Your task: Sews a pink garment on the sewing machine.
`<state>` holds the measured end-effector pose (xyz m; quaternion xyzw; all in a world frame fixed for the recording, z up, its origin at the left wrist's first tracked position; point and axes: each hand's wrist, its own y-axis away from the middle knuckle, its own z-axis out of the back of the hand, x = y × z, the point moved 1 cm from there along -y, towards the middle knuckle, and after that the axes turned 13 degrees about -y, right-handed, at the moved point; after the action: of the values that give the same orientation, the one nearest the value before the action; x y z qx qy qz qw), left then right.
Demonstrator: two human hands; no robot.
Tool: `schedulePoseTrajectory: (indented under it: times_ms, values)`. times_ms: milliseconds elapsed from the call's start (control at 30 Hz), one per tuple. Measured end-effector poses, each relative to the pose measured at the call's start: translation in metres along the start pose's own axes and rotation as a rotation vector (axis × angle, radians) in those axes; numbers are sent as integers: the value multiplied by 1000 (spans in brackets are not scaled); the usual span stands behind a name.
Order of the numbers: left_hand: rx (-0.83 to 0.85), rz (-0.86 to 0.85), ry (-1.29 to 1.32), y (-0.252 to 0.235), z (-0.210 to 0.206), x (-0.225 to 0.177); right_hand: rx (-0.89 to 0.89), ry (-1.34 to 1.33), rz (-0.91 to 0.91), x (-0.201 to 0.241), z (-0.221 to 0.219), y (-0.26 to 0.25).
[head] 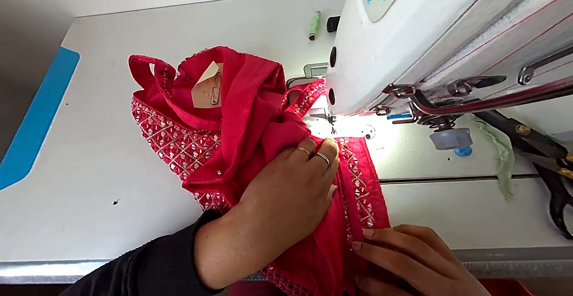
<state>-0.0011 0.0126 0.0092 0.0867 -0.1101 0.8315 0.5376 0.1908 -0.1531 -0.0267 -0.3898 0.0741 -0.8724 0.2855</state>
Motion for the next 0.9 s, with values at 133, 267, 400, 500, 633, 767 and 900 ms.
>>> schedulePoseTrajectory:
  times_ms: [133,267,400,500,633,767,900]
  values:
    - [-13,4,2,0,-1,0,-18,41,52,8,-4,4]
    - [-11,5,3,0,-1,0,-77,-82,102,9,-6,1]
    - [-12,22,10,-1,-1,0,-49,-167,68,10,4,-10]
    - [-24,22,26,-1,-2,0,-172,-64,-4,-2,20,-30]
    - [-45,43,54,1,-4,1,-178,155,10,-47,28,-70]
    - [-39,93,63,1,0,2,-119,165,63,-71,28,-84]
    - [-73,144,107,0,3,4,-104,187,90,-73,27,-82]
